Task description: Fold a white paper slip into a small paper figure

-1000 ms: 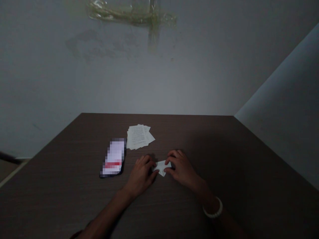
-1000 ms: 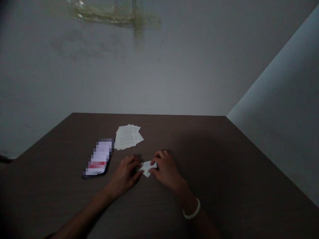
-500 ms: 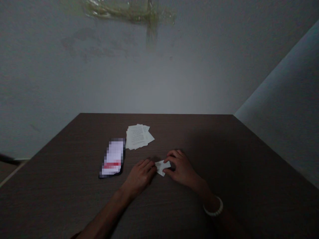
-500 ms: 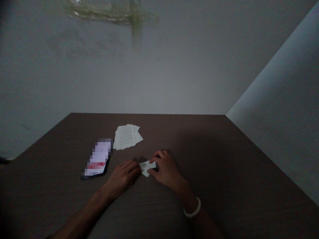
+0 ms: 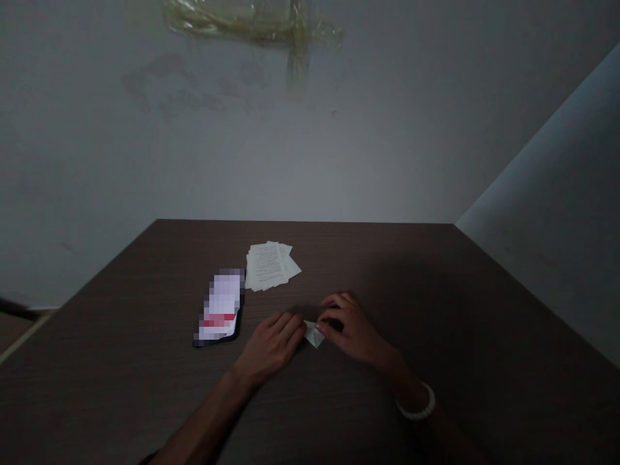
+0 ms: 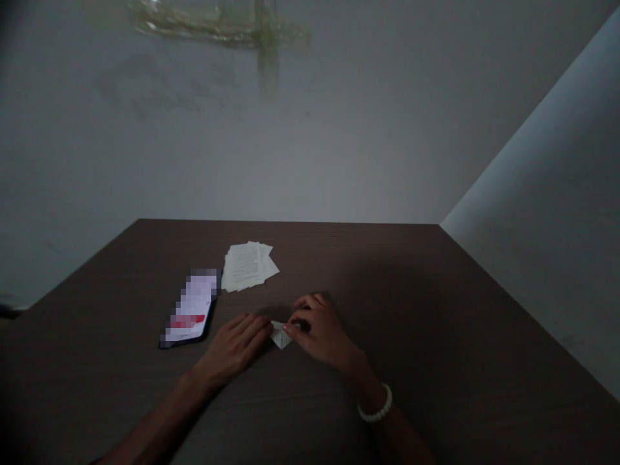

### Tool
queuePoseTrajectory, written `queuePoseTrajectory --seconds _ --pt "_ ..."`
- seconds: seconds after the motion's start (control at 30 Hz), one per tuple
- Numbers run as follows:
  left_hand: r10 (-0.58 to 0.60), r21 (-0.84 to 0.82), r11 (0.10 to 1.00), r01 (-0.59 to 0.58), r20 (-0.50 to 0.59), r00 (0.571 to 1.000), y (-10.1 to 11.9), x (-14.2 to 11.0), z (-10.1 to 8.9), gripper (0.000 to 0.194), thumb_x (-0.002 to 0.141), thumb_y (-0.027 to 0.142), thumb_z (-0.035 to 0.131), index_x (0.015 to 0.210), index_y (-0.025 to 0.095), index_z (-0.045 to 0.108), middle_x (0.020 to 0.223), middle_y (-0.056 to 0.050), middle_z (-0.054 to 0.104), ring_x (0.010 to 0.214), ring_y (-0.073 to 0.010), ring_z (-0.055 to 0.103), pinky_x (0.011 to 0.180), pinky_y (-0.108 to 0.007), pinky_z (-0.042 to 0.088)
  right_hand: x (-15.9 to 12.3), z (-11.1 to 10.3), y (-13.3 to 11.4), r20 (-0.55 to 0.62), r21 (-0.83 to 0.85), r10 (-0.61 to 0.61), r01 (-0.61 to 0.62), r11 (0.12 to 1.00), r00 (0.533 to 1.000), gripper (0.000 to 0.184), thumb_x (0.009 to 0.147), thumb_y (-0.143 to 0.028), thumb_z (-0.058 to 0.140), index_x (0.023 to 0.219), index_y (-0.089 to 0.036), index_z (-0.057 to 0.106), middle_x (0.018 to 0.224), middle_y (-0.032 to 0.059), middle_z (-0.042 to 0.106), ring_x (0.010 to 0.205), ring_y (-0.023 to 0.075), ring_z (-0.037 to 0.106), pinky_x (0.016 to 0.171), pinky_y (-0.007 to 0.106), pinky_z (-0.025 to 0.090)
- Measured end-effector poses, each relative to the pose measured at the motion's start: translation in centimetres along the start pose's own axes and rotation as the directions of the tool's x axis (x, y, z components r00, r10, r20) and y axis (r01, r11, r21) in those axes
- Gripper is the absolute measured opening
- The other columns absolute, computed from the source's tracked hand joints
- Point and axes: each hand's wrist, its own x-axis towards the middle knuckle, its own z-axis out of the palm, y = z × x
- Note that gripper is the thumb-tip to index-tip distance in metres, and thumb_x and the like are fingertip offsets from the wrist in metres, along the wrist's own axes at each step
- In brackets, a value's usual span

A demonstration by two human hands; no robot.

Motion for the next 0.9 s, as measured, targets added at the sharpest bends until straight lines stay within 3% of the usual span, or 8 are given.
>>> queuePoseTrajectory --seconds 0.23,0.5,0.67,0.77,0.83,0.9 --pt "-0.012 0.012 1.000 0.012 0.018 1.000 0.03 -0.06 -0.47 0.033 0.100 0.010 0.028 0.103 0.012 0.061 0.100 -0.011 0.067 0.086 -0.0204 0.061 0.077 -0.035 0.049 -0.14 -0.07 -0.10 0.049 0.046 -0.014 0.012 0.999 0.999 0.004 0.085 -0.027 0.069 0.087 -0.024 0.070 0.110 0.0042 0.061 0.106 0.0202 0.053 0.093 0.038 0.043" --pt "-0.074 -0.016 0.997 0.074 0.018 0.997 -0.46 -0.58 0.11 0.031 0.099 0.011 0.031 0.106 0.013 0.061 0.102 -0.013 0.067 0.091 -0.0221 0.061 0.078 -0.036 0.050 -0.31 -0.43 -0.49 0.046 0.114 -0.070 0.064 0.991 0.996 0.035 0.061 -0.030 0.088 0.090 -0.025 0.070 0.112 0.0040 0.060 0.108 0.0221 0.055 0.091 0.037 0.045" --pt "-0.146 -0.064 0.988 0.144 -0.025 0.989 -0.57 -0.60 0.29 0.025 0.097 0.013 0.035 0.103 0.014 0.059 0.100 -0.012 0.066 0.088 -0.0219 0.061 0.076 -0.035 0.051 -0.05 -0.09 -0.03 -0.090 0.005 -0.145 0.146 0.989 0.985 0.013 0.076 -0.016 0.075 0.085 -0.025 0.071 0.099 0.0027 0.066 0.094 0.0191 0.059 0.085 0.036 0.046" --pt "-0.218 -0.149 0.966 0.210 -0.038 0.975 -0.35 -0.31 0.18 0.020 0.096 0.015 0.038 0.100 0.015 0.058 0.098 -0.011 0.066 0.087 -0.0225 0.061 0.074 -0.036 0.052 -0.09 0.13 0.20 -0.137 -0.078 -0.203 0.194 0.978 0.970 0.013 0.082 -0.012 0.066 0.083 -0.025 0.070 0.091 0.0020 0.068 0.086 0.0182 0.058 0.080 0.034 0.047" --pt "-0.305 -0.255 0.923 0.288 -0.028 0.952 -0.11 -0.02 -0.03 0.018 0.097 0.018 0.040 0.098 0.016 0.058 0.095 -0.010 0.066 0.085 -0.0212 0.061 0.075 -0.035 0.052 -0.25 0.24 0.23 -0.150 -0.154 -0.248 0.225 0.962 0.957 0.014 0.086 -0.014 0.062 0.082 -0.025 0.070 0.088 0.0022 0.069 0.084 0.0183 0.057 0.077 0.033 0.048" --pt "-0.390 -0.385 0.843 0.377 0.048 0.920 0.13 0.29 -0.30 0.018 0.098 0.023 0.042 0.097 0.017 0.059 0.094 -0.009 0.065 0.086 -0.0204 0.061 0.078 -0.035 0.052 -0.47 0.30 0.23 -0.163 -0.232 -0.294 0.253 0.939 0.942 0.017 0.090 -0.016 0.059 0.081 -0.025 0.071 0.087 0.0023 0.070 0.082 0.0183 0.056 0.076 0.032 0.048"
